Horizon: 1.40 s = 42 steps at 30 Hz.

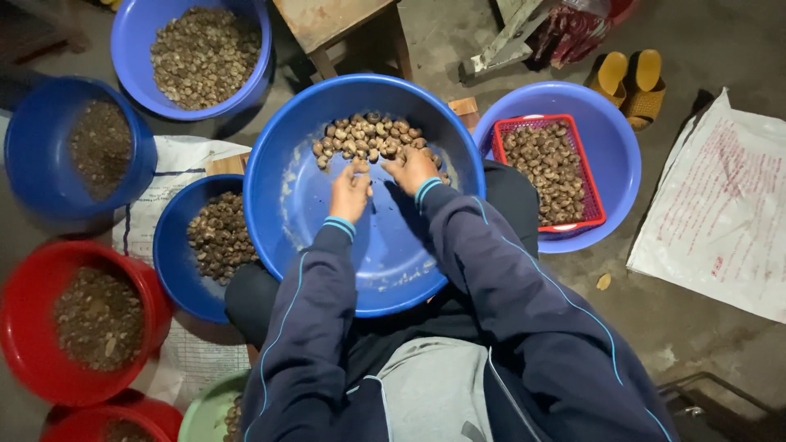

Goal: Manually sorting nuts from a large basin into smaller containers based on quality or type.

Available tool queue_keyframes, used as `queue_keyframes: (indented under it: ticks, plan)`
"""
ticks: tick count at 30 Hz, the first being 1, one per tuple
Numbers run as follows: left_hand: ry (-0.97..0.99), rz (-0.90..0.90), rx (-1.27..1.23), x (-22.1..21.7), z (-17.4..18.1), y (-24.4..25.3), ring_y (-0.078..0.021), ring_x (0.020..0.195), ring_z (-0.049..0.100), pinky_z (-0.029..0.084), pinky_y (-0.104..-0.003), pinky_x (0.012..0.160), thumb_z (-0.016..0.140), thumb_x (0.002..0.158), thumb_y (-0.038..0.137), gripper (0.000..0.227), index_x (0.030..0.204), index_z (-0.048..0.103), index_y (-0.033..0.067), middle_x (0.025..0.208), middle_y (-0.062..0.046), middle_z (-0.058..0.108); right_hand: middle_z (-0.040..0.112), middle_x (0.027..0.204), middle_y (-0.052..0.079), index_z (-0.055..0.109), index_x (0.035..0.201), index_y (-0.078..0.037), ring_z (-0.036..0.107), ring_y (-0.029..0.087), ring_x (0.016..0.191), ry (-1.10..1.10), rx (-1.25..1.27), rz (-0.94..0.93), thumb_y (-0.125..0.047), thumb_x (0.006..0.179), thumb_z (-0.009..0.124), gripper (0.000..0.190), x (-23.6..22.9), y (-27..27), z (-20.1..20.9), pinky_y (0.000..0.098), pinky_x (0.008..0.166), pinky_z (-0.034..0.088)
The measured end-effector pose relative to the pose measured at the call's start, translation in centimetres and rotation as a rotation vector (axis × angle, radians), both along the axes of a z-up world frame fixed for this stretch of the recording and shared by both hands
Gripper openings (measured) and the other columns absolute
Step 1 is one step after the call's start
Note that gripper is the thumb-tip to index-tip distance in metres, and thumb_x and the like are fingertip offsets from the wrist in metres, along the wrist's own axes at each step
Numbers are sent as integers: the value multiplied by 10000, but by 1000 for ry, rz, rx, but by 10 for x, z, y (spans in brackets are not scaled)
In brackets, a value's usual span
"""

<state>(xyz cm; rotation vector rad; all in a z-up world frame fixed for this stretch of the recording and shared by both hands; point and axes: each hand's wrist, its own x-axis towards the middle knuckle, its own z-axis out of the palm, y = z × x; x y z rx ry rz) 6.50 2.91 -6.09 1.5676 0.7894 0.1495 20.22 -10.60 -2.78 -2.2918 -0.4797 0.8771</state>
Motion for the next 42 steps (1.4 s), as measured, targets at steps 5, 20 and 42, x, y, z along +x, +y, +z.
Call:
queue_keyframes:
  ticks: [5, 20, 42]
  plan:
    - [187, -152, 210, 13, 2, -19, -229, 720, 699, 569, -362, 588, 544, 1044, 161, 281, 1316, 586, 108, 750, -67, 714, 684, 1164, 218, 454, 1307, -174, 675, 443, 1141, -202, -229, 243, -356, 1023, 568, 356, -10, -4, -7, 630, 942, 563]
    - [341, -277, 391, 5, 73, -35, -417, 1237, 638, 525, -574, 1043, 467, 1083, 192, 393, 1474, 487, 222, 1324, -225, 679, 700, 1120, 241, 445, 1203, -112, 673, 467, 1112, -303, -286, 391, -298, 966, 524, 311, -25, -5, -27, 675, 957, 497]
    - [284, -119, 649, 3, 23, 11, -337, 722, 697, 539, -467, 675, 564, 1038, 306, 386, 1372, 581, 113, 870, -140, 744, 583, 661, 52, 569, 825, -73, 529, 121, 459, 667, 858, -583, -341, 992, 661, 328, 20, -27, 90, 235, 365, 389]
